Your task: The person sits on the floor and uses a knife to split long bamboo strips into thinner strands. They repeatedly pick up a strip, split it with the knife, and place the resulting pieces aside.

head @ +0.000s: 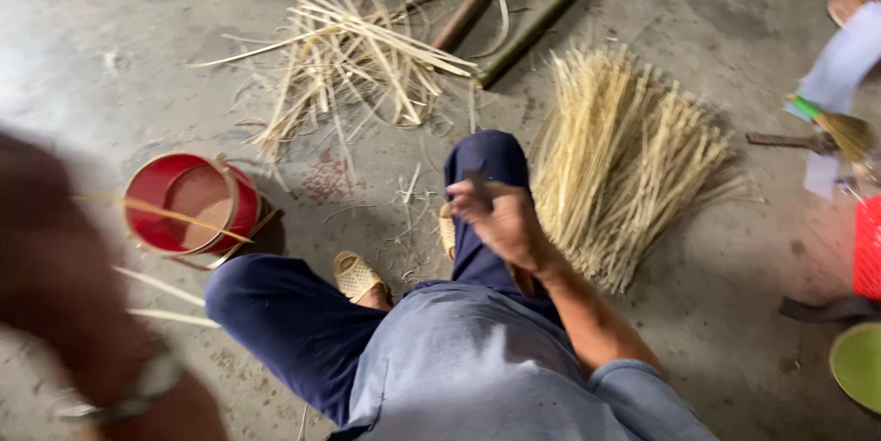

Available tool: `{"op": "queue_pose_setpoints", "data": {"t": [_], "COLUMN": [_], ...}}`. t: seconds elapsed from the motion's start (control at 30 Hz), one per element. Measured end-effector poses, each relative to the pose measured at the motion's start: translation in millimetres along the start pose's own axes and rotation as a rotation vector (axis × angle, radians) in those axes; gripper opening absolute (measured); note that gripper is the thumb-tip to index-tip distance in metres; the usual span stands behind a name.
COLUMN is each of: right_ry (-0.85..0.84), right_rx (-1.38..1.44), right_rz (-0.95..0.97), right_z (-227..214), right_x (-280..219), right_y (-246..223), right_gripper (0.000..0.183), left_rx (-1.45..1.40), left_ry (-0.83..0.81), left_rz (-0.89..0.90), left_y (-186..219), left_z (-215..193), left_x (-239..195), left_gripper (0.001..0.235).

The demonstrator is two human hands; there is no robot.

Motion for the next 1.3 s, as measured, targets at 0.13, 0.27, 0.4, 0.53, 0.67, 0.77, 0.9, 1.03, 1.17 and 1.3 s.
{"op": "queue_pose_setpoints", "data": {"t": [0.13,0.27,0.4,0.53,0.67,0.77,0.9,1.03,1.17,1.3], "right_ry": [0.115,0.144,0.013,-0.062,-0.12,-0.232,-0.372,-0.533,-0.615,-0.685], "right_rx": [0.465,0.411,0.192,0.078,0.151,0.326,0.034,0.028,-0.004,0.025], "right_rz": [0.057,-0.024,-0.106,-0.056,0.103,0.377,-0.074,-0.042,-0.087,-0.129], "right_z": [-36,-40,-17,7,29,32,27,45,56,63], "right_x": [6,13,16,17,8,-7,-9,-18,-19,-17], "right_y": [-46,-90,-106,-99,-77,-53,-98,-115,-129,-134], "right_gripper": [0.044,0.046,0.022,0.014,0.026,0.042,0.026,0.021,0.02,0.018], "left_rx": [0.112,0.147,0.275,0.252,0.18,0.167,-0.034,-0.104,-0.156,-0.199], "left_ry": [-0.576,-0.758,-0.873,-0.791,-0.585,-0.512,-0.436,-0.398,-0.377,-0.366], "left_rz": [0.01,-0.036,-0.09,-0.133,-0.024,-0.073,-0.241,-0.326,-0.342,-0.352], "left_y": [3,1,-5,-1,18,17,11,15,23,24], "left_z": [102,143,142,135,126,112,94,86,84,82], "left_x": [-55,-95,-122,-131,-134,-141,-151,-165,-173,-178], "left_gripper": [0.026,0.022,0.022,0.025,0.03,0.033,0.032,0.031,0.033,0.032]}}
Point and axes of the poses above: each hand's wrist, its own x-axis towards the middle knuckle, its own z-axis out of the palm, y = z × x, the point moved 9 cm from there along x, towards the middle knuckle
